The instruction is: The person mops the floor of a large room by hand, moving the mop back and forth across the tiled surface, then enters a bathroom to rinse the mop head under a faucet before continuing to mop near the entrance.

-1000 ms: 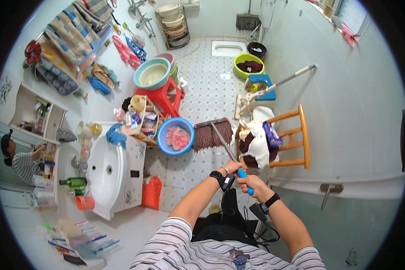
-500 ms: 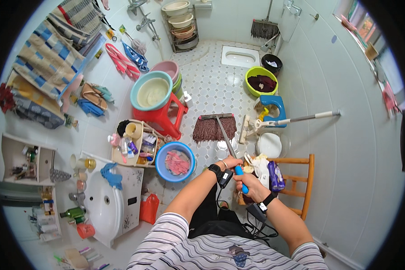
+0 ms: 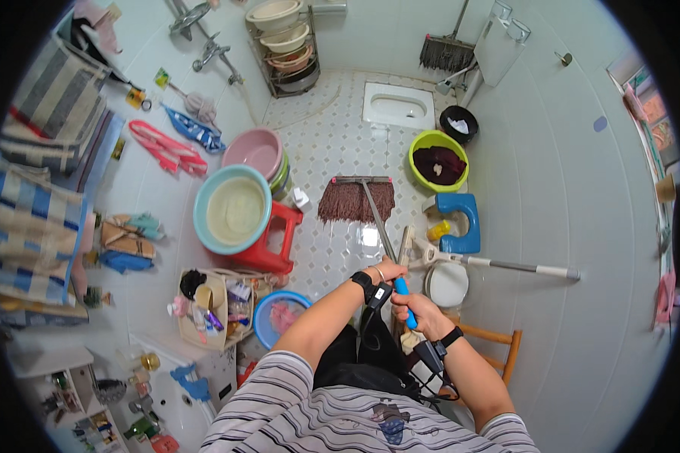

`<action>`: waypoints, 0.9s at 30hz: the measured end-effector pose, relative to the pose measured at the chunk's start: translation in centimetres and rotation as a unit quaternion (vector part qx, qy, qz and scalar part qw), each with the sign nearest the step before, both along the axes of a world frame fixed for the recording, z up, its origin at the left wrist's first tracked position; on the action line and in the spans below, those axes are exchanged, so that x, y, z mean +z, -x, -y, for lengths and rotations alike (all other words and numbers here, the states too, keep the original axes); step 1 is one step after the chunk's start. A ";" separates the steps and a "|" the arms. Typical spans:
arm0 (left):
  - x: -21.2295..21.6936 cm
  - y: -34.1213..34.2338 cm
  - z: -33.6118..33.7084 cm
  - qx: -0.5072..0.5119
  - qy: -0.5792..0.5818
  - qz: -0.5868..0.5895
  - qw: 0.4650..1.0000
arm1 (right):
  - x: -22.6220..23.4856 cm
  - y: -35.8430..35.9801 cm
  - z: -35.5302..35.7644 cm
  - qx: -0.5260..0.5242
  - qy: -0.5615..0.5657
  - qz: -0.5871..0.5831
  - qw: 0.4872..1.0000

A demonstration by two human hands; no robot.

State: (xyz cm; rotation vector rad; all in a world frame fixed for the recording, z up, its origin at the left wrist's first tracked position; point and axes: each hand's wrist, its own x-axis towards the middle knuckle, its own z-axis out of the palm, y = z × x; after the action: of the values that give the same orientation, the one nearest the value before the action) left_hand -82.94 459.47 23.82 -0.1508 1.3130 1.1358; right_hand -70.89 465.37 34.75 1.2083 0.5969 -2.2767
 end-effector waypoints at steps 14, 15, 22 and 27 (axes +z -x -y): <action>1.8 21.2 -10.9 0.025 -0.101 0.096 0.990 | 1.7 21.1 -12.8 0.010 0.034 0.000 0.999; 1.9 22.5 -11.5 0.024 -0.111 0.134 0.984 | 2.1 22.2 -13.6 0.015 0.012 -0.003 1.000; -7.0 35.7 -16.2 0.152 -0.001 0.231 0.961 | 7.2 32.1 -16.4 0.052 -0.012 0.025 0.998; -7.1 39.6 -19.5 0.087 -0.038 0.311 0.946 | 11.0 35.7 -19.4 0.031 -0.089 0.040 0.995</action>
State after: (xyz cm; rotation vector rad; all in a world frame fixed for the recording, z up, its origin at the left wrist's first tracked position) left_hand -122.51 478.94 16.71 -0.5319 0.6999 1.1574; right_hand -106.58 484.78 45.78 1.3389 0.8084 -2.1489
